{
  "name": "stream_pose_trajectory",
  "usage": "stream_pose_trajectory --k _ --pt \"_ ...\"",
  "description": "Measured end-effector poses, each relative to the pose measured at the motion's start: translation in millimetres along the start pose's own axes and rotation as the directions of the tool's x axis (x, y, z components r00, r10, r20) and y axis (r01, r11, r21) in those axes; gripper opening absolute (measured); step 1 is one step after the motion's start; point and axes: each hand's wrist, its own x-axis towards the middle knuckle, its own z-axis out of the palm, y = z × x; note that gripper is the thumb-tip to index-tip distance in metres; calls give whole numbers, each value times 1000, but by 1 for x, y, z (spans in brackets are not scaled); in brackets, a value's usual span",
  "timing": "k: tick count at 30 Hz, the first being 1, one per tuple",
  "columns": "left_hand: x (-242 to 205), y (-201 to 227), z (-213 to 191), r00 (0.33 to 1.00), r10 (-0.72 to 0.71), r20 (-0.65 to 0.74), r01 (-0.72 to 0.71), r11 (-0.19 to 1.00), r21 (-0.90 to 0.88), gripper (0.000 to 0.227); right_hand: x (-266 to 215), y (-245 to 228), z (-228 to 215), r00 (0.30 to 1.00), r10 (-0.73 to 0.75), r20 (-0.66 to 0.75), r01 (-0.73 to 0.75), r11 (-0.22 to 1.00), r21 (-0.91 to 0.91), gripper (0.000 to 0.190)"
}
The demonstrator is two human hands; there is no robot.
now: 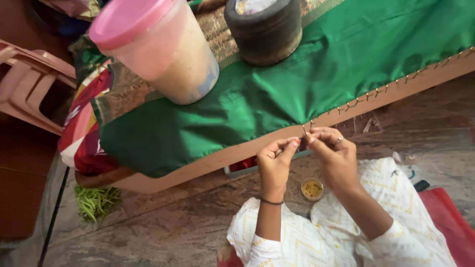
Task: Attaching decorative beads and thread to the edge of a green fabric.
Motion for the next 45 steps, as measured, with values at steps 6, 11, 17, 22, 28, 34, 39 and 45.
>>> stream_pose_trajectory --k 6,11,17,22,28,34,39,45 --pt "2 -10 1 996 32 -83 -23 993 112 12 2 2 11 958 287 -20 -248 860 446 5" --pt "4 8 4 998 5 -69 3 994 110 13 7 -11 19 951 308 -13 -267 845 463 8" --pt "8 19 10 998 54 12 -55 998 17 18 13 -7 16 939 343 8 -309 836 453 10" --pt "7 27 11 998 66 -5 -64 984 167 15 14 4 5 942 333 28 -312 844 437 6" --pt "2 32 14 992 129 -6 -127 982 138 21 6 -48 11 936 -300 185 352 774 -527 7" --pt "4 65 25 929 349 122 -370 864 343 48 27 -67 -3 194 -577 793 856 -294 -424 19" --pt "15 71 21 963 249 104 -268 834 483 50 28 -68 0 363 -442 820 907 -35 -420 47" --pt "12 68 19 943 300 147 -332 891 309 6 18 -46 7 909 -265 322 396 788 -471 8"
